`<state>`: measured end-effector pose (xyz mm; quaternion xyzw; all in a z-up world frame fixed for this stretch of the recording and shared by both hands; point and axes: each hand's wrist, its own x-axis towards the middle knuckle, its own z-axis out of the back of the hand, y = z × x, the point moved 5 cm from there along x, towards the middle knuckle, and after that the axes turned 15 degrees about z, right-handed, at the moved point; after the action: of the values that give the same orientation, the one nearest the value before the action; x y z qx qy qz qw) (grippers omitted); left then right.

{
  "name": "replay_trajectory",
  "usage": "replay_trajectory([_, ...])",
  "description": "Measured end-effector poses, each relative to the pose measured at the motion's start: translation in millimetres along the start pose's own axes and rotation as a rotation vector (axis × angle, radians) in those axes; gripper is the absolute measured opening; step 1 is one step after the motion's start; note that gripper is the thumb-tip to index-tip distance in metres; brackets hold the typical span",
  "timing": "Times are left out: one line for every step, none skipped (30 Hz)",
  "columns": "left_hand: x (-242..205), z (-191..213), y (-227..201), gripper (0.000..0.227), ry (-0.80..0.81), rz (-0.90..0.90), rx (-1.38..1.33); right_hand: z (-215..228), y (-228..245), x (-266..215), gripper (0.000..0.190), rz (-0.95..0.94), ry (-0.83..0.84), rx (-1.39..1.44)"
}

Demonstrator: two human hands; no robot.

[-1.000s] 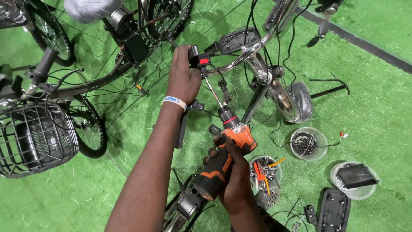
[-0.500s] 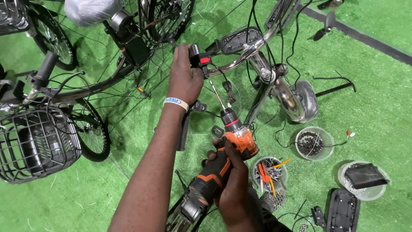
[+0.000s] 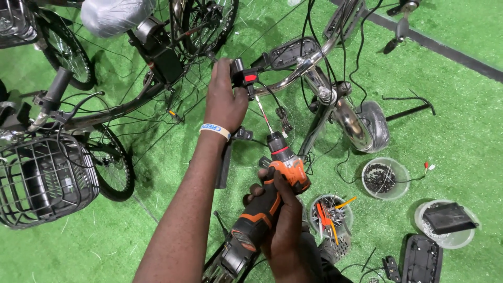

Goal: The person assembles an electric bicycle in a workshop, starting by organizing tools and parts in a bucket. They then attach a control unit to the handlebars, secure it using a power drill, and organize the wiring. Finally, they handle a container of small parts and a coiled cable.

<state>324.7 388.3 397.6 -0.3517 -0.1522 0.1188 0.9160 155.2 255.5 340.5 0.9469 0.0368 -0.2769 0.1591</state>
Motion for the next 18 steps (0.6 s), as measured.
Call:
replay_trajectory([0.9,-0.7,0.4,0.051,0.002,-0.001,-0.002,-2.2,0.9,-0.9,0.026,0.003,-0.001,0.0])
replay_trajectory([0.8,-0.6,1.3,0.051,0.0,-0.002,-0.005,-3.2,1.5,-2.8,0.025,0.005,-0.012,-0.03])
replay_trajectory([0.8,-0.5,2.0,0.051,-0.003,-0.002,-0.009,-4.4,2.2,-4.7,0.024,0.007,-0.022,-0.059])
replay_trajectory([0.6,-0.3,1.1,0.051,-0.004,-0.004,-0.009,-3.5,2.9,-5.7,0.024,0.008,-0.021,-0.058])
replay_trajectory([0.6,-0.2,0.2,0.05,-0.003,-0.001,-0.006,-2.1,2.8,-7.1,0.024,-0.01,-0.025,-0.087])
replay_trajectory([0.8,0.2,-0.6,0.049,-0.002,0.002,-0.002,-1.0,2.6,-8.3,0.026,-0.03,-0.028,-0.115])
replay_trajectory([1.6,0.3,-0.8,0.049,-0.004,-0.001,-0.002,0.0,1.8,-8.2,0.026,-0.029,-0.026,-0.113])
replay_trajectory([1.8,-0.3,-0.2,0.048,0.001,0.009,0.009,2.4,2.6,-8.3,0.025,0.0,-0.043,-0.113])
replay_trajectory([2.0,-1.0,0.5,0.048,0.006,0.019,0.019,4.8,3.4,-8.3,0.024,0.029,-0.06,-0.112])
replay_trajectory([1.3,-1.2,1.4,0.048,0.007,0.018,0.019,7.7,2.6,-7.7,0.024,0.03,-0.06,-0.112])
replay_trajectory([0.6,-1.2,2.0,0.049,0.007,0.013,0.008,10.0,0.1,-7.6,0.024,-0.004,-0.051,-0.094])
replay_trajectory([1.5,-0.5,2.1,0.049,0.005,0.005,-0.002,11.1,-2.8,-6.3,0.024,-0.037,-0.039,-0.074])
replay_trajectory([2.5,-1.2,0.4,0.049,0.003,0.001,-0.002,11.1,-3.0,-4.2,0.024,-0.035,-0.035,-0.071])
replay_trajectory([2.2,-1.2,0.7,0.05,0.01,0.018,0.01,12.4,-4.6,-4.2,0.023,-0.051,-0.047,-0.09])
replay_trajectory([2.0,-1.2,1.2,0.051,0.017,0.035,0.022,13.7,-6.4,-4.1,0.023,-0.067,-0.058,-0.109])
replay_trajectory([1.9,-1.0,0.9,0.051,0.016,0.034,0.023,11.2,-6.9,-4.2,0.023,-0.068,-0.057,-0.107])
replay_trajectory([1.9,-1.1,1.0,0.051,0.019,0.04,0.028,8.8,-5.0,-3.5,0.024,-0.016,-0.059,-0.1])
replay_trajectory([1.3,-1.6,1.0,0.052,0.023,0.047,0.032,6.7,-2.6,-3.3,0.026,0.036,-0.062,-0.094])
